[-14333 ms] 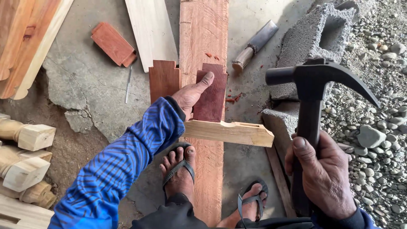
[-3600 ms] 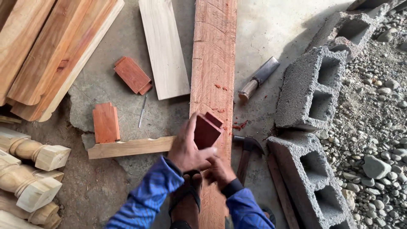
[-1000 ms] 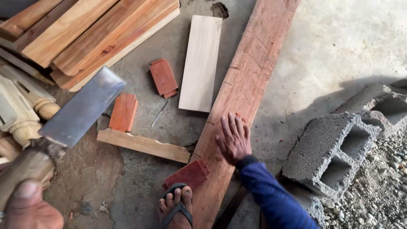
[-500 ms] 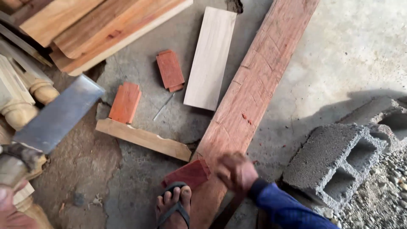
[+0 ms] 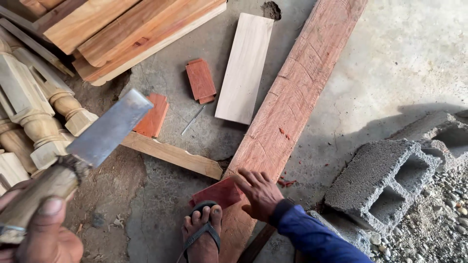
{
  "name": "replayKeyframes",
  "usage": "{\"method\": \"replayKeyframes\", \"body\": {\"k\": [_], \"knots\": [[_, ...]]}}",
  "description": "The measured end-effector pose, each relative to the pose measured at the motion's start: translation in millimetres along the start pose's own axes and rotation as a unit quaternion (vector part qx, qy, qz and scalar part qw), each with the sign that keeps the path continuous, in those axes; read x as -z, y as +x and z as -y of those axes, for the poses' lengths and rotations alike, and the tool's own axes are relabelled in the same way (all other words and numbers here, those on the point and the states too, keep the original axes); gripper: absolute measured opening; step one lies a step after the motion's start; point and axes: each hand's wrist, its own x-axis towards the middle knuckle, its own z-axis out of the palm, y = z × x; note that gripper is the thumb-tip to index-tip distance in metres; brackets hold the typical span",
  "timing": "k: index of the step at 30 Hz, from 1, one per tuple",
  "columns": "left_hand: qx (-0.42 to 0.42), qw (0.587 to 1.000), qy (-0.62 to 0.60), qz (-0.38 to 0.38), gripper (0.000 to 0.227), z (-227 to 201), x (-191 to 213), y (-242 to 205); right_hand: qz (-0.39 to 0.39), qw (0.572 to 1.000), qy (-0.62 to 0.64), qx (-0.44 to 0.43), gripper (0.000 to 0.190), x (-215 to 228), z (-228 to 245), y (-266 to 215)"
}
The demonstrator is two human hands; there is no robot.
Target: Fitting and assembling wooden joint components using a hammer and marking tools.
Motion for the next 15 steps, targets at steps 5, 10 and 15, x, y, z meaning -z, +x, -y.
{"method": "replayKeyframes", "body": {"k": [5, 10, 15], "knots": [[-0.062, 0.992, -0.103, -0.037, 0.038, -27.1, -35.2, -21.0, -0.056, 0.998, -0.036, 0.023, 0.103, -64.9, -8.2, 27.9], [-0.118, 0.978, -0.170, -0.006, 0.039, -29.1, -61.2, -34.5, -0.144, 0.982, -0.122, -0.008, 0.092, -43.5, 19.0, 3.6], [0.109, 0.943, -0.261, 0.174, 0.041, 40.3, -136.0, -39.1, -0.146, 0.967, 0.165, -0.130, 0.074, -15.4, 58.9, -57.0]]}}
